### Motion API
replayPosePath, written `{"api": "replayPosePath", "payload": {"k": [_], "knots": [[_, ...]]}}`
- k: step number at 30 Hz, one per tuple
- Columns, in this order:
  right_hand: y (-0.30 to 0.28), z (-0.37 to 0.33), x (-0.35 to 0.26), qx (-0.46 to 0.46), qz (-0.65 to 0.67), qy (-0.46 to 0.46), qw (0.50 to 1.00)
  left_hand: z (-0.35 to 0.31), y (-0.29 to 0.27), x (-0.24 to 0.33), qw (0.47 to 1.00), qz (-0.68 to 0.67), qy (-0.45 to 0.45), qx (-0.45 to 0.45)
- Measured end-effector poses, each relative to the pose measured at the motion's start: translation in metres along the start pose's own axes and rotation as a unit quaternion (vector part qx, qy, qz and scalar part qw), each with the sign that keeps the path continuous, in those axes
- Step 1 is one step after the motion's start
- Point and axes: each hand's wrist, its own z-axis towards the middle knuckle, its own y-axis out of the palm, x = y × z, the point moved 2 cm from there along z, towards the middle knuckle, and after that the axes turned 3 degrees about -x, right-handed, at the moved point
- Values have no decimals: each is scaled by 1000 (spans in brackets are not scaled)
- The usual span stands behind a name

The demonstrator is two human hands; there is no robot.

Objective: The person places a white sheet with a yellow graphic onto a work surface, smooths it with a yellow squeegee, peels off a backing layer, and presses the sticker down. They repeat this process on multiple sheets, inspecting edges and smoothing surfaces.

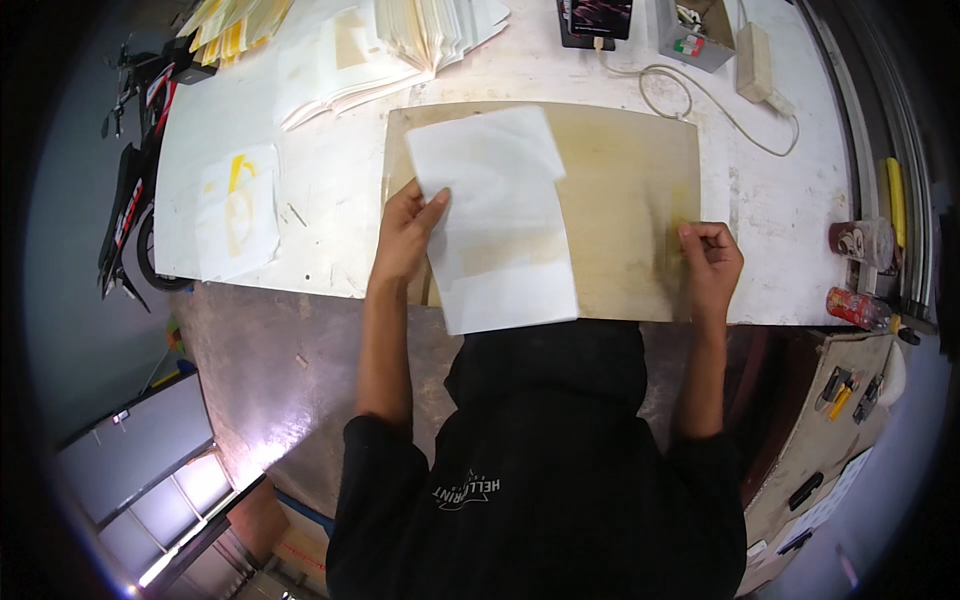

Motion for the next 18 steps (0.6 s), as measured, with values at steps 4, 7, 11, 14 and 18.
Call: {"api": "replayPosePath", "payload": {"k": [4, 7, 11, 14, 18], "knots": [[-4, 10, -3, 3, -90, 2, 996, 36, 17, 23, 966, 168, 41, -191], [-12, 14, -3, 3, -93, 25, 995, 57, 32, 37, 929, 282, 123, -203], [-19, 14, 0, 13, -153, 39, 987, 58, 68, 38, 849, 409, 323, 86], [-21, 19, -3, 19, -223, 51, 973, 13, 91, 21, 817, 470, 313, 113], [-14, 32, -10, 110, -453, -160, 870, -33, 118, -25, 783, 577, 231, 34]]}}
